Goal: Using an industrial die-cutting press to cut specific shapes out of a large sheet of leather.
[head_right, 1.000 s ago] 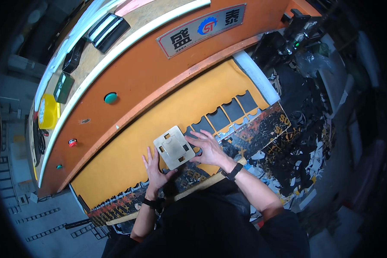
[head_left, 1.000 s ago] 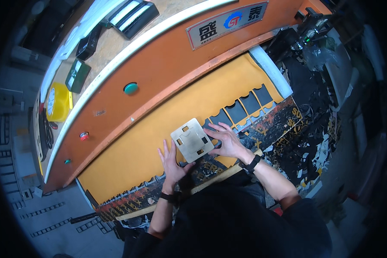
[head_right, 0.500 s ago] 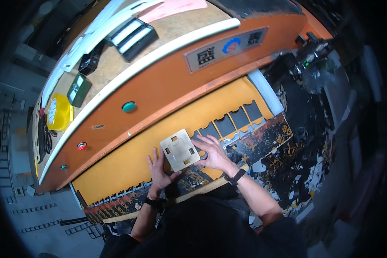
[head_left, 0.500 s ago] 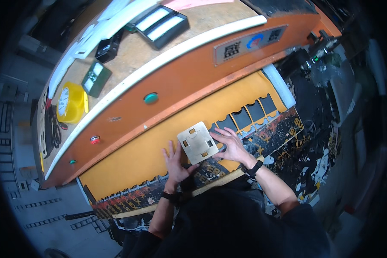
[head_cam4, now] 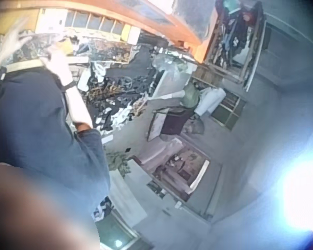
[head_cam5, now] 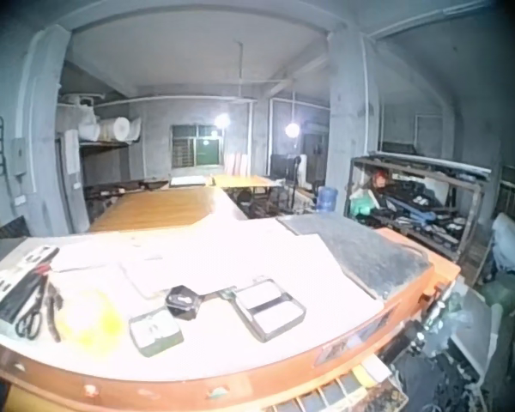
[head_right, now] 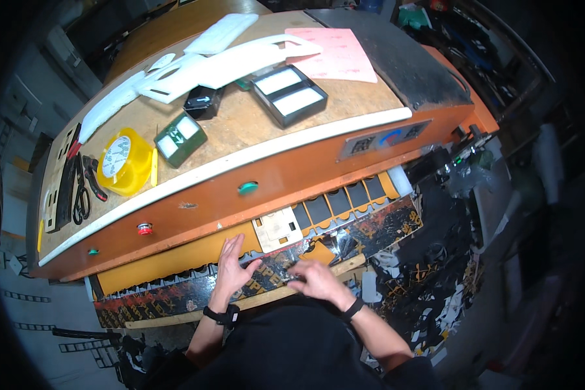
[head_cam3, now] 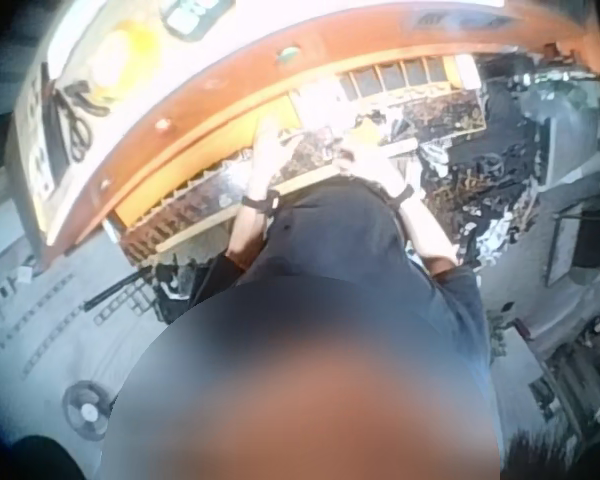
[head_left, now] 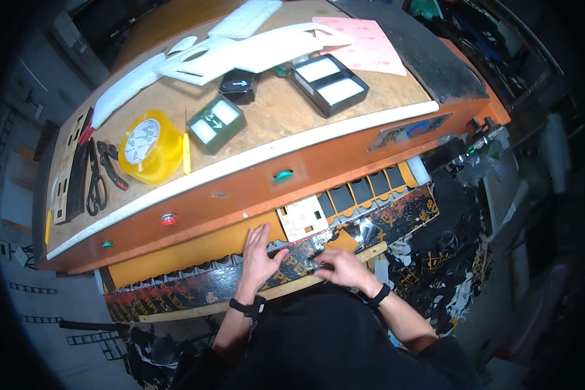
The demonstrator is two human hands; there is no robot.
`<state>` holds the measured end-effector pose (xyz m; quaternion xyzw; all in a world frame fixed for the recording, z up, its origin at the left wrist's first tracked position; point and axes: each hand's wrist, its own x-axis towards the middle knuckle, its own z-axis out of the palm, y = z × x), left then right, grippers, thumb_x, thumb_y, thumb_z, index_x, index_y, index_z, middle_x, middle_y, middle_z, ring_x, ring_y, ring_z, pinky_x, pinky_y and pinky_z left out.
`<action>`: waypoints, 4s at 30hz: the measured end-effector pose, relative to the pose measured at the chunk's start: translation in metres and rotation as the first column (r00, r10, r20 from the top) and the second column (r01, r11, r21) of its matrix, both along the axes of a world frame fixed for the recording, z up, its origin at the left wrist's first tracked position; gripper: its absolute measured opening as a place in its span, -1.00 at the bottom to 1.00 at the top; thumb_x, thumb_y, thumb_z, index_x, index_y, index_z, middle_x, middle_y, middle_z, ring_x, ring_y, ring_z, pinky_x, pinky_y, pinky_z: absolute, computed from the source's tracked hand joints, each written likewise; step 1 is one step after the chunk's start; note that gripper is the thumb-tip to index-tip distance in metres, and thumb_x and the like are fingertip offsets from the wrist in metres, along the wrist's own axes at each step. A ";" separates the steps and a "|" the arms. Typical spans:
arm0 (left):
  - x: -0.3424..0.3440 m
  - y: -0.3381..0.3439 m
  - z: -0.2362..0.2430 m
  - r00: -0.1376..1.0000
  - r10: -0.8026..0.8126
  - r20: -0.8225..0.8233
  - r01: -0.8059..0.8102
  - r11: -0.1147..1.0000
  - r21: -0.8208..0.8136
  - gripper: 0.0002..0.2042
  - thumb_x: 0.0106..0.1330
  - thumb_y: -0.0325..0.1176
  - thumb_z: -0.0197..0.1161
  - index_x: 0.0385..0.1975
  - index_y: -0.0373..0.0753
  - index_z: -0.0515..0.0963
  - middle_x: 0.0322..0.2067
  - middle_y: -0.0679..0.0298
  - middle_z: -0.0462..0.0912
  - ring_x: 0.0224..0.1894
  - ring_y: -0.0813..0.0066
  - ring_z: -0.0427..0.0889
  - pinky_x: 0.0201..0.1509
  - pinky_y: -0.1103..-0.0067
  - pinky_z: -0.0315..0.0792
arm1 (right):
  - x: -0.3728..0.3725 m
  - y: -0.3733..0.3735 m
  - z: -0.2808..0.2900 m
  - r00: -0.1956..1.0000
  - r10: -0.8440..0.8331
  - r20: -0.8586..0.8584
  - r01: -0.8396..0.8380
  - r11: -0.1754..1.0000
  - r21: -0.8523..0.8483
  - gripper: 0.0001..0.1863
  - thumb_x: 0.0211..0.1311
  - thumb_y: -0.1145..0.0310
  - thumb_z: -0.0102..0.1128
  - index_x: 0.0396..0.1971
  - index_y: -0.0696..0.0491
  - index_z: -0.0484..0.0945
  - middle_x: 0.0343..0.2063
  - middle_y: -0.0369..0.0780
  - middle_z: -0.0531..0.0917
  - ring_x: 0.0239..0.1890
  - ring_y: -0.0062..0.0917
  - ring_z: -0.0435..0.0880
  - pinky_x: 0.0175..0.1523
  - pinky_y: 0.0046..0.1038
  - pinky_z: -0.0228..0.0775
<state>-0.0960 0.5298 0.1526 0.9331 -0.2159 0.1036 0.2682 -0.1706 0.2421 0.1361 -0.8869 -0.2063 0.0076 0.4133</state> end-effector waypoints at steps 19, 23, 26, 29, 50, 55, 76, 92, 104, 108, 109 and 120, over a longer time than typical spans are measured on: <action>-0.083 0.261 0.078 0.135 0.865 0.482 -0.430 0.490 -0.758 -0.70 0.67 -0.26 0.24 -0.29 -0.36 0.47 -0.33 0.23 0.49 -0.22 0.35 0.46 -0.13 0.37 0.42 | -0.016 0.053 0.034 0.960 -0.023 0.280 0.075 0.982 -0.175 -0.56 0.18 0.08 0.66 -0.23 0.16 0.74 -0.15 -0.05 0.68 -0.04 -0.04 0.72 0.10 -0.12 0.60; -0.080 0.339 0.135 0.096 0.820 0.564 -0.301 0.564 -0.769 -0.61 0.69 -0.33 0.07 -0.48 -0.36 0.30 -0.48 0.22 0.31 -0.37 0.36 0.32 -0.24 0.37 0.29 | -0.031 0.073 0.138 0.867 -0.161 0.471 0.134 0.987 0.091 -0.88 0.36 0.43 0.47 -0.28 0.13 0.69 -0.20 -0.12 0.67 -0.15 -0.11 0.69 0.00 -0.13 0.56; -0.076 0.352 0.137 0.153 0.805 0.573 -0.291 0.590 -0.753 -0.59 0.69 -0.35 0.05 -0.50 -0.36 0.23 -0.50 0.24 0.23 -0.39 0.35 0.29 -0.26 0.38 0.26 | -0.011 0.084 0.194 0.731 -0.301 0.613 0.153 0.947 0.282 -0.87 0.35 0.46 0.47 -0.23 0.13 0.66 -0.21 -0.11 0.65 -0.17 -0.13 0.68 -0.02 -0.15 0.55; -0.067 0.345 0.144 0.104 0.837 0.538 -0.210 0.547 -0.810 -0.58 0.69 -0.37 0.04 -0.51 -0.34 0.17 -0.49 0.27 0.16 -0.40 0.36 0.26 -0.27 0.40 0.22 | -0.006 0.087 0.194 0.730 -0.308 0.609 0.202 0.950 0.238 -0.86 0.43 0.43 0.41 -0.20 0.16 0.62 -0.20 -0.05 0.64 -0.13 -0.07 0.68 -0.01 -0.11 0.55; -0.130 0.107 0.034 0.715 0.508 0.480 -0.573 0.819 -0.012 -0.74 0.49 -0.22 0.32 -0.37 -0.29 0.64 -0.22 0.04 0.63 -0.01 -0.07 0.58 0.08 0.08 0.42 | -0.056 0.060 0.053 0.896 -0.149 0.418 0.222 0.966 -0.132 -0.15 0.11 0.25 0.55 0.43 0.17 0.50 0.38 -0.02 0.57 0.57 -0.11 0.40 0.73 -0.05 0.09; -0.141 0.088 0.053 0.884 0.462 0.079 -0.465 0.846 0.260 -0.49 0.37 0.03 0.47 -0.01 -0.37 0.70 0.07 -0.15 0.62 0.28 -0.19 0.53 0.40 0.13 0.45 | -0.057 0.044 0.037 0.929 -0.152 0.336 0.256 0.921 -0.293 -0.14 0.11 0.24 0.49 0.47 0.14 0.50 0.48 -0.03 0.54 0.62 -0.16 0.39 0.75 -0.09 0.05; -0.153 0.055 0.011 0.905 0.143 0.400 -0.229 0.958 0.175 -0.83 0.39 -0.36 0.42 -0.40 -0.27 0.62 -0.30 0.05 0.66 -0.14 -0.03 0.62 0.06 0.12 0.41 | -0.073 0.022 -0.017 0.804 -0.541 0.247 0.425 0.813 0.398 -0.63 0.30 0.20 0.53 -0.04 0.15 0.79 -0.08 0.00 0.78 0.02 -0.02 0.78 0.15 -0.09 0.65; -0.102 0.015 -0.011 0.996 -0.018 0.092 -0.002 0.975 0.221 -0.28 0.35 0.00 0.52 0.47 -0.17 0.51 0.58 -0.05 0.32 0.63 -0.07 0.22 0.73 0.04 -0.03 | -0.024 -0.022 0.011 0.893 -0.442 -0.091 0.443 0.896 -0.003 -0.69 0.16 0.22 0.46 -0.36 0.23 0.83 -0.39 0.08 0.83 -0.29 -0.12 0.89 -0.03 -0.19 0.75; -0.148 0.024 -0.041 0.993 0.034 0.115 -0.013 0.984 -0.178 -0.38 0.42 -0.15 0.42 0.38 -0.38 0.53 0.48 -0.07 0.50 0.55 -0.11 0.40 0.66 0.09 0.22 | -0.080 0.017 0.012 0.858 -0.504 -0.104 0.514 0.844 0.152 -0.87 0.06 0.37 0.51 -0.50 0.10 0.75 -0.58 -0.16 0.75 -0.51 -0.47 0.76 -0.30 -0.39 0.63; -0.157 0.030 -0.049 0.995 0.082 0.050 -0.046 0.868 -0.495 -0.33 0.49 -0.20 0.35 0.50 -0.43 0.38 0.49 -0.16 0.46 0.54 -0.14 0.42 0.65 0.13 0.25 | -0.086 0.068 -0.016 0.909 -0.417 0.006 0.414 0.905 0.097 -0.78 0.08 0.34 0.50 -0.53 0.21 0.71 -0.54 0.04 0.75 -0.46 -0.08 0.79 -0.20 -0.11 0.71; -0.160 0.029 -0.052 0.994 0.105 0.009 -0.084 0.841 -0.535 -0.31 0.46 -0.26 0.38 0.52 -0.42 0.35 0.50 -0.15 0.44 0.54 -0.13 0.42 0.65 0.14 0.26 | -0.088 0.075 -0.020 0.909 -0.398 0.121 0.386 0.916 0.110 -0.77 0.06 0.35 0.50 -0.51 0.24 0.74 -0.56 0.01 0.76 -0.47 -0.11 0.82 -0.24 -0.15 0.69; -0.150 0.029 -0.047 0.984 0.149 0.099 -0.110 0.941 -0.321 -0.21 0.25 -0.44 0.54 0.50 -0.41 0.36 0.48 -0.19 0.44 0.52 -0.16 0.43 0.62 0.13 0.33 | -0.079 0.043 0.001 0.780 -0.625 0.037 0.626 0.778 -0.044 -0.45 0.11 0.09 0.72 -0.15 0.20 0.65 -0.18 0.00 0.74 -0.07 -0.09 0.75 0.14 -0.10 0.54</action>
